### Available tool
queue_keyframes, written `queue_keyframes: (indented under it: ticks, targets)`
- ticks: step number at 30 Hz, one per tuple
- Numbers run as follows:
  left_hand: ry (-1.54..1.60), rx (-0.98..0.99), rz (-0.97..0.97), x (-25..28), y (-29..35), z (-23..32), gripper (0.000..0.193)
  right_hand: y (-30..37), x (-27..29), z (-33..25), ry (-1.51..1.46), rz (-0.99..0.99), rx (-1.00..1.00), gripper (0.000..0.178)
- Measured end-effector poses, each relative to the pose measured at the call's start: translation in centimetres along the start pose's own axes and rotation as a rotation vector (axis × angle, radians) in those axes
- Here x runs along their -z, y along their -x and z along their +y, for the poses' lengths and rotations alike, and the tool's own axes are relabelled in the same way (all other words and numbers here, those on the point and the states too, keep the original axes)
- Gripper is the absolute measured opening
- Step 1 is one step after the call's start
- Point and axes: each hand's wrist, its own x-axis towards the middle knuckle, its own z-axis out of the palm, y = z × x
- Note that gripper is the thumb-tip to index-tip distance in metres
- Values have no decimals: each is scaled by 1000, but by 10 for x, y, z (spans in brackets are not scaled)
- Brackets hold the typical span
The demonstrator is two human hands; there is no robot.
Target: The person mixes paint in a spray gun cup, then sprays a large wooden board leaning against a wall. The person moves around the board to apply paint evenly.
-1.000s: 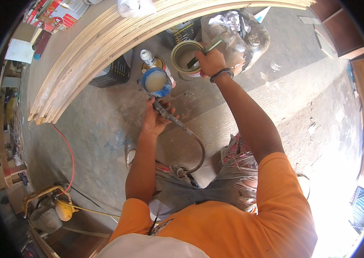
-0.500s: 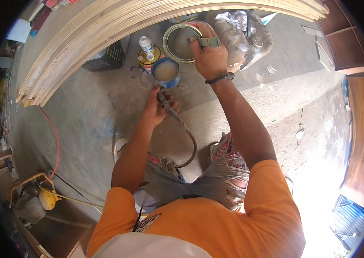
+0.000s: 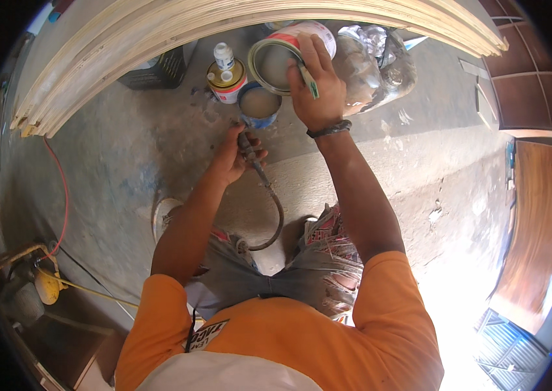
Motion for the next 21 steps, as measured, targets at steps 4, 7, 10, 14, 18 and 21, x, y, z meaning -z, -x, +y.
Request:
queue_keyframes:
  ticks: [4,7,10,14,18,21]
  targets:
    - [11,-6,18,0,0,0,44,-1,-1,-5,43,-18,38,47]
    - [6,-5,13,1,-2,0,44,0,-3,-3,69,-12,70,48]
    - [0,-3,5,2,-3,0,45,0,-4,-5,71,-6,82,48]
    - [-4,-8,5,3,-2,1,45,-1,-4,-8,84,-16,90,49]
    - [-6,-8,14,1,-1,1,46,-1,-5,-7,98,-11,112,49]
    - [0,-4,7,4,-3,1,46,0,-6,-6,113,-7,134,50]
